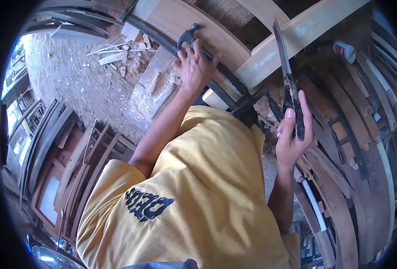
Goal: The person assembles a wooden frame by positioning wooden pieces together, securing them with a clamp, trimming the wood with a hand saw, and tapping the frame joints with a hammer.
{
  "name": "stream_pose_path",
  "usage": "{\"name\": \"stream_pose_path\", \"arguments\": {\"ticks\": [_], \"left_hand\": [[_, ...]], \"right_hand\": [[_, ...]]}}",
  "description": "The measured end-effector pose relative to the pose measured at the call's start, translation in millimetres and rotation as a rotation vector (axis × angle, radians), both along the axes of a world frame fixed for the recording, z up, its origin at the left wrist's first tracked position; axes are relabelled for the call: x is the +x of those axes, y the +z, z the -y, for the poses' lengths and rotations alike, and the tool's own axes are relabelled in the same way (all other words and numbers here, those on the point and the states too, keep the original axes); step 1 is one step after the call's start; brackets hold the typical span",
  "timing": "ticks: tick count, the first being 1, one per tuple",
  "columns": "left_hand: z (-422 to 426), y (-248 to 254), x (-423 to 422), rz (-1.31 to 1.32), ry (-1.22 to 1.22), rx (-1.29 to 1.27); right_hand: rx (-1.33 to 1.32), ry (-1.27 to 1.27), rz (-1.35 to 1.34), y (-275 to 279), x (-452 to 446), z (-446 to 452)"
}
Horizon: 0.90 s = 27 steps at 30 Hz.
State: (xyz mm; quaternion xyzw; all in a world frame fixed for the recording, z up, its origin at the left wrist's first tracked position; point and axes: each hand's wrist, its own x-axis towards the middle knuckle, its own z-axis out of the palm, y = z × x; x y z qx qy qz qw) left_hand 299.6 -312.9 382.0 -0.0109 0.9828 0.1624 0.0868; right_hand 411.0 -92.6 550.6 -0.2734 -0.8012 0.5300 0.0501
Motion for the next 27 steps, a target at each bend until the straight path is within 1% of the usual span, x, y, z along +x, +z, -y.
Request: {"name": "stream_pose_path", "arguments": {"ticks": [1, 4, 7, 9, 10, 12, 13, 15, 16, 18, 19, 21, 24, 27], "left_hand": [[1, -3, 4, 0.048, 0.003, -0.007], [3, -19, 2, 0.039, 0.027, 0.06], [-3, -18, 5, 0.03, 0.073, 0.093], [-5, -20, 8, 0.057, 0.089, 0.16], [-8, -20, 12, 0.054, 0.097, 0.163], [-12, -16, 16, -0.036, 0.139, 0.058], [-12, -14, 18, -0.038, 0.145, 0.059], [-12, -10, 17, -0.269, -0.003, -0.015], [-14, -10, 14, -0.271, 0.002, -0.017], [-27, -3, 1, -0.159, -0.339, -0.113], [-37, -9, -1, -0.162, -0.334, -0.115], [-58, -27, 2, -0.116, -0.517, -0.059], [-69, -32, 36, -0.072, -0.563, -0.031], [-67, -26, 45, -0.082, -0.582, -0.026]], "right_hand": [[-0.002, 0.009, 0.002, 0, 2, -2], [-0.034, 0.01, 0.023, 0, 8, -8], [-0.065, 0.024, 0.058, 0, 14, -16], [-0.091, 0.071, 0.06, 2, 19, -21], [-0.104, 0.079, 0.058, 5, 20, -23], [-0.098, 0.086, 0.053, 6, 22, -30], [-0.097, 0.084, 0.05, 6, 23, -33], [-0.092, 0.086, 0.041, 10, 25, -37], [-0.088, 0.083, 0.036, 11, 25, -39], [-0.08, 0.089, 0.036, 11, 27, -43], [-0.069, 0.086, 0.035, 10, 28, -44], [-0.078, 0.088, 0.031, 12, 29, -45], [-0.088, 0.085, 0.009, 14, 31, -49], [-0.093, 0.064, -0.013, 15, 34, -52]]}}
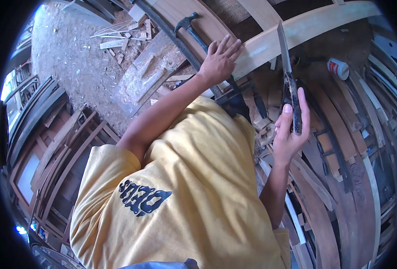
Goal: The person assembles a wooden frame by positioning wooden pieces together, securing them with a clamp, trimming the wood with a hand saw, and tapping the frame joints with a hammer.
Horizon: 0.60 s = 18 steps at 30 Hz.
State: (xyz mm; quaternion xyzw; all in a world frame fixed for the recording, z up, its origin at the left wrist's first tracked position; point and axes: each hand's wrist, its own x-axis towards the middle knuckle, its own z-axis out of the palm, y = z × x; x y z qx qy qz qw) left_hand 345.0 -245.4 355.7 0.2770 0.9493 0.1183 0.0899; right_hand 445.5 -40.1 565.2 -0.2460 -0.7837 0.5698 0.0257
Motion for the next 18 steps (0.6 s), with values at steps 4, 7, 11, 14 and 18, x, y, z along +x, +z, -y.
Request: {"name": "stream_pose_path", "arguments": {"ticks": [4, 7, 11, 14, 18], "left_hand": [[19, 20, -10, 0.224, -0.03, -0.032], [16, -7, 18, 0.02, 0.069, 0.062], [13, -2, 21, -0.015, 0.096, 0.011], [22, 8, 18, 0.102, 0.064, -0.004], [43, 11, 49, -0.11, 0.225, 0.314]], "right_hand": [[0.033, -0.031, -0.107, -6, 5, -2], [0.017, -0.058, -0.127, -7, 15, -9], [0.001, -0.053, -0.148, -13, 33, -20], [0.0, -0.04, -0.161, -15, 45, -25], [0.149, 0.072, -0.192, -16, 65, -36]]}}
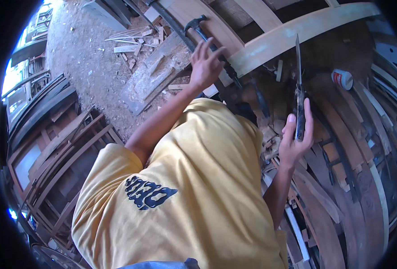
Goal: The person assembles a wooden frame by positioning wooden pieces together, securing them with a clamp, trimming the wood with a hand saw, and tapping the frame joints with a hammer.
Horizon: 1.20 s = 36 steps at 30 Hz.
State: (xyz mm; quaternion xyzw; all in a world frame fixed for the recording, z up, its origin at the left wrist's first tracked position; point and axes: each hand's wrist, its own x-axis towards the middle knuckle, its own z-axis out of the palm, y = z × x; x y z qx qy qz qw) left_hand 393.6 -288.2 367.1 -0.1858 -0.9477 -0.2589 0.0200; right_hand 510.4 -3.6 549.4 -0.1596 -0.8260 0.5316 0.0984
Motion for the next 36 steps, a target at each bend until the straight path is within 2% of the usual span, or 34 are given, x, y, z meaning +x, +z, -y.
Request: {"name": "stream_pose_path", "arguments": {"ticks": [1, 2, 3, 4, 5, 6, 8, 9, 10, 12, 13, 14, 16, 18, 20, 23, 28, 30, 31, 32, 34, 36], "left_hand": [[5, -1, 10, 0.033, 0.269, 0.054], [11, 3, 18, 0.066, 0.541, 0.111], [18, 7, 25, 0.059, 0.553, 0.11], [26, 11, 32, 0.192, 0.564, 0.135], [30, 15, 38, 0.323, 0.57, 0.164], [29, 24, 40, 0.316, 0.58, 0.169], [24, 44, 46, 0.763, 0.349, 0.927], [18, 64, 46, 0.79, 0.236, 1.083], [12, 78, 50, 0.786, 0.23, 1.091], [-2, 96, 49, 0.873, 0.365, 1.561], [2, 99, 47, 0.841, 0.548, 1.501], [9, 91, 45, 0.728, 0.643, 1.592], [43, 85, 49, 0.689, 0.673, 1.567], [76, 79, 55, 0.56, 0.765, 1.491], [119, 52, 69, 0.533, 1.014, 1.391], [173, 27, 87, 0.462, 1.137, 1.39], [265, -73, 119, 0.504, 1.106, 1.313], [275, -102, 122, 0.312, 1.314, 0.894], [283, -126, 129, 0.285, 1.384, 0.783], [283, -125, 130, 0.294, 1.371, 0.779], [278, -118, 136, 0.331, 1.335, 0.134], [275, -111, 134, 0.384, 1.343, 0.08]], "right_hand": [[0.106, 0.075, -0.022, -2, 4, -4], [0.1, 0.083, -0.031, -5, 6, -6], [0.165, 0.194, -0.072, -6, 8, -8], [0.232, 0.307, -0.113, -8, 9, -8], [0.166, 0.382, -0.003, -7, 8, -5], [0.23, 0.467, -0.068, -6, -3, 6], [0.271, 0.654, -0.123, -20, -20, 29], [0.322, 0.747, -0.201, -26, -32, 47], [0.377, 0.834, -0.282, -30, -44, 68], [0.388, 1.041, -0.28, -43, -61, 102], [0.38, 1.096, -0.25, -47, -67, 117], [0.371, 1.154, -0.22, -51, -74, 128], [0.25, 1.154, -0.381, -59, -83, 143], [0.248, 1.082, -0.44, -64, -90, 148], [0.344, 0.853, -0.308, -86, -95, 144], [0.409, 0.622, -0.136, -113, -91, 121], [0.491, 0.362, 0.009, -155, -69, 69], [0.476, 0.386, 0.095, -150, -64, 61], [0.406, 0.385, 0.133, -148, -62, 61], [0.406, 0.37, 0.139, -145, -59, 62], [0.391, 0.378, 0.241, -138, -57, 67], [0.407, 0.308, 0.252, -145, -50, 67]]}}
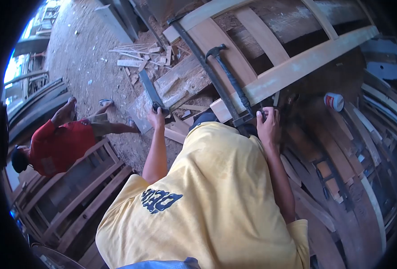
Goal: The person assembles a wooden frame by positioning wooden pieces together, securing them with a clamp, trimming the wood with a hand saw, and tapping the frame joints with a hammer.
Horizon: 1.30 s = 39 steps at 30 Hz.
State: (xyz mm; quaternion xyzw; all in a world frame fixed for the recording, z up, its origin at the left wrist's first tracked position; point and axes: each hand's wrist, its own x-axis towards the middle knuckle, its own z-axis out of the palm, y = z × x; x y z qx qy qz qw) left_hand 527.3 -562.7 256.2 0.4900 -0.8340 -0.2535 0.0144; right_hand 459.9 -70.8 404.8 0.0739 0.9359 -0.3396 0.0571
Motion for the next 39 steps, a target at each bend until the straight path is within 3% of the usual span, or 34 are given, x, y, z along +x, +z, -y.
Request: {"name": "stream_pose_path", "arguments": {"ticks": [5, 8, 11, 12, 14, 16, 18, 19, 21, 24, 27, 29, 31, 32, 34, 37, 39], "left_hand": [[20, -11, -2, 0.079, -0.072, -0.007], [20, -1, -8, 0.136, -0.061, -0.003], [15, 22, -21, 0.23, -0.07, -0.027], [14, 28, -24, 0.253, -0.073, -0.028], [18, 38, -33, 0.364, -0.148, -0.169], [14, 60, -48, 0.357, -0.138, -0.186], [14, 66, -58, 0.346, -0.13, -0.189], [17, 66, -60, 0.278, -0.194, -0.218], [15, 69, -66, 0.203, -0.254, -0.244], [-8, 89, -76, 0.184, -0.373, -0.284], [-23, 93, -86, 0.04, -0.575, -0.268], [-32, 91, -88, 0.087, -0.55, -0.255], [-37, 91, -87, 0.139, -0.526, -0.245], [-38, 91, -86, 0.13, -0.545, -0.242], [-40, 92, -84, 0.127, -0.569, -0.239], [-50, 101, -82, 0.035, -0.704, -0.226], [-53, 95, -84, 0.025, -0.719, -0.183]], "right_hand": [[0.155, -0.115, -0.021, -21, 25, -15], [0.199, -0.048, -0.118, -36, 26, -45], [-0.281, -0.031, 0.475, -68, 26, -83], [-0.285, -0.031, 0.477, -70, 24, -83], [-0.611, -0.205, 0.769, -72, 23, -80], [-0.593, -0.176, 0.734, -81, 28, -75], [-0.273, -0.008, 0.446, -106, 41, -78], [-0.272, -0.009, 0.443, -108, 48, -71], [0.55, -0.136, 0.162, -88, 58, -35], [0.645, -0.268, 0.253, -95, 62, -19], [0.541, -0.262, 0.189, -89, 61, -21], [0.466, -0.222, 0.148, -80, 60, -32], [0.328, -0.132, -0.08, -67, 59, -42], [0.329, -0.133, -0.076, -65, 59, -47], [0.061, -0.061, 0.285, -60, 59, -58], [-0.127, -0.113, 0.311, -81, 66, -71], [-0.03, -0.151, 0.254, -79, 72, -59]]}}
